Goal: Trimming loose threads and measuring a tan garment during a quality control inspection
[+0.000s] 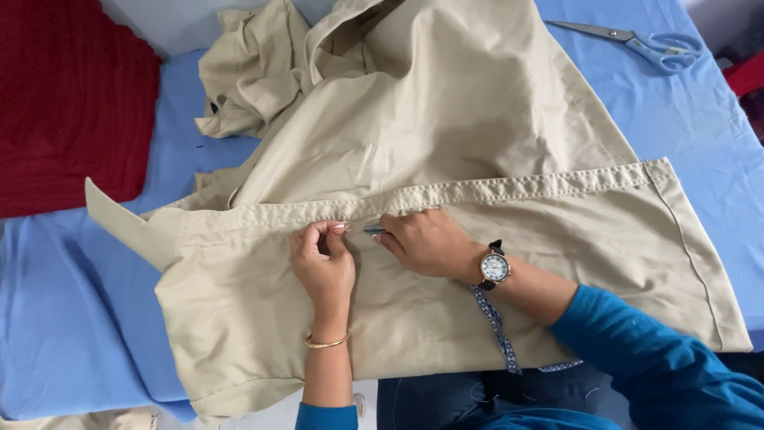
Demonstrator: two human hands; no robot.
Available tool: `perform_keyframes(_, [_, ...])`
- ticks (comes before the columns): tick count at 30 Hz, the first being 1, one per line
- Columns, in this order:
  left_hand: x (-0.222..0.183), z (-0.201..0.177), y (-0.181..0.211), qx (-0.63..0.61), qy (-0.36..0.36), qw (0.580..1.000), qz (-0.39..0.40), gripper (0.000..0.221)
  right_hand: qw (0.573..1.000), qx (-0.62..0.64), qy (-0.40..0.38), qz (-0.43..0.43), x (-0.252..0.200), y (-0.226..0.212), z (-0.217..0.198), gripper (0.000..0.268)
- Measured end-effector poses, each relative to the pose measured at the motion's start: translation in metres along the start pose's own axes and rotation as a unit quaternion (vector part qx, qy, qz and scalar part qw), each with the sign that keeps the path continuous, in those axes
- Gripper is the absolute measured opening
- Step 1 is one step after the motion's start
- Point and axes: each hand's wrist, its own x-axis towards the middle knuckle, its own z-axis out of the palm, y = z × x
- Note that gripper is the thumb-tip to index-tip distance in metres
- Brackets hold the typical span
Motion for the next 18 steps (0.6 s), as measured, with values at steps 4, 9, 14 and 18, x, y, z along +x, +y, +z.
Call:
perform_keyframes(4, [0.001, -0.002, 0.001, -0.011, 0.009, 1.000, -0.008, 0.014, 0.999, -0.015, -0.037, -0.015, 0.010, -0.009, -0.006, 0.029])
perform_keyframes(9, [-0.002, 0.004, -0.011, -0.002, 0.004, 1.000, -0.004, 0.017, 0.998, -0.028, -0.058, -0.007, 0.011, -0.013, -0.003, 0.030])
perform_keyframes(14, [0.002, 0.000, 0.002, 0.007, -0.008, 1.000, -0.025, 0.017, 0.997, -0.020, -0.078, 0.011, 0.014, -0.019, -0.014, 0.032])
perform_keyframes(18, [0.000, 0.000, 0.000, 0.015, -0.009, 0.999, -0.029, 0.015, 0.996, -0.012, -0.084, 0.001, 0.014, -0.017, -0.016, 0.031])
